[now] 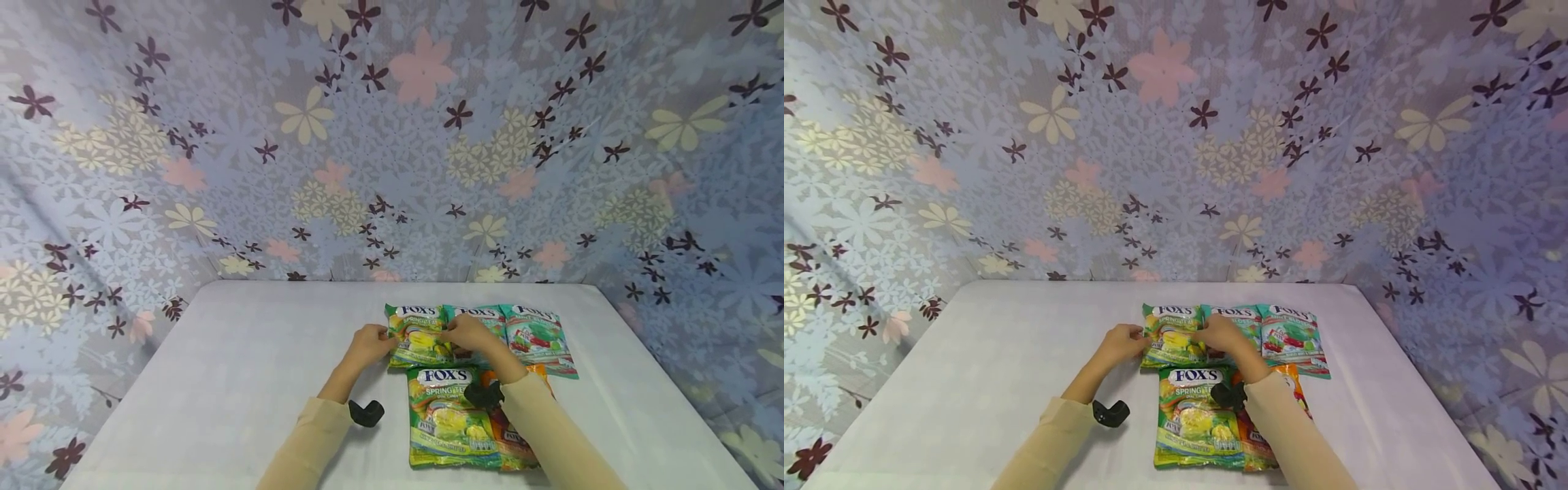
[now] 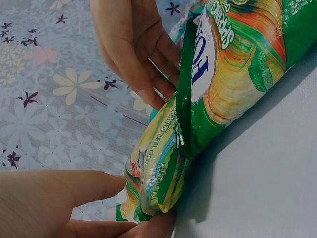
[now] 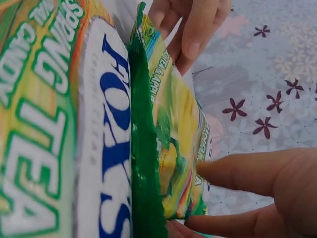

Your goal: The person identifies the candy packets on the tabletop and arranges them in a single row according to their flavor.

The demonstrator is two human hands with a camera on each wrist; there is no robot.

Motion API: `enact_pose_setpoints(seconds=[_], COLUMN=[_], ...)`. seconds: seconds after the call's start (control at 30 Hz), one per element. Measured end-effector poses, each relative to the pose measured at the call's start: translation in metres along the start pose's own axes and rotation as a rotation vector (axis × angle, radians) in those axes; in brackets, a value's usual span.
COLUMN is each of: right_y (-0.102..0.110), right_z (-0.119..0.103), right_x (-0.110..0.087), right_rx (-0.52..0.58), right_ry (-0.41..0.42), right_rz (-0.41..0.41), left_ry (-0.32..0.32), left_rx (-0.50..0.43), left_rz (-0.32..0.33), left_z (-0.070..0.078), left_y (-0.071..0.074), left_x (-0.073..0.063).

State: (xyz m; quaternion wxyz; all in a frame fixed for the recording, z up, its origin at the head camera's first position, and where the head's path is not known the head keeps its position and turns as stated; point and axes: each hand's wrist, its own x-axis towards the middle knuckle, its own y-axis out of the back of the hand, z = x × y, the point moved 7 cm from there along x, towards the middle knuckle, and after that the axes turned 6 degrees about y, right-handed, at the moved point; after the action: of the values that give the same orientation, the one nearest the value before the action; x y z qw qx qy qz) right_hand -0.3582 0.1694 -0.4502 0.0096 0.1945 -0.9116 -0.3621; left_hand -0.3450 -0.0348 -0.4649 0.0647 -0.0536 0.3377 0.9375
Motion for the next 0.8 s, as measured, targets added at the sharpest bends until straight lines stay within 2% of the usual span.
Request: enact_pose_setpoints(seconds=[0.17, 0.33, 0.43, 0.6, 0.8], right_y=[-0.008, -0.012, -0.013, -0.012, -0.013], right_z=[0.006, 0.006, 0.009, 0.010, 0.002], right_x=[0.002, 0.006, 0.007, 0.007, 0.007], right_rx=[0.117, 0.185, 0.247, 0.301, 0.396], right_ry=[-0.091, -0.098, -0.109, -0.086, -0.041], right_rz=[0.008, -0.020, 0.002, 0.072, 0.126], left_ry=[0.015, 0.013, 0.027, 0.041, 0.010], left_rx=[-0.028, -0.052, -0.071, -0.115, -0.134], left_rz=[0.000, 0.005, 0.009, 0.019, 0.073], left_z=[-0.007, -0.010, -0.012, -0.015, -0.014], left_y=[-0.003, -0.004, -0.003, -0.004, 0.000], left_x=[0.002, 0.005, 0.005, 0.007, 0.007])
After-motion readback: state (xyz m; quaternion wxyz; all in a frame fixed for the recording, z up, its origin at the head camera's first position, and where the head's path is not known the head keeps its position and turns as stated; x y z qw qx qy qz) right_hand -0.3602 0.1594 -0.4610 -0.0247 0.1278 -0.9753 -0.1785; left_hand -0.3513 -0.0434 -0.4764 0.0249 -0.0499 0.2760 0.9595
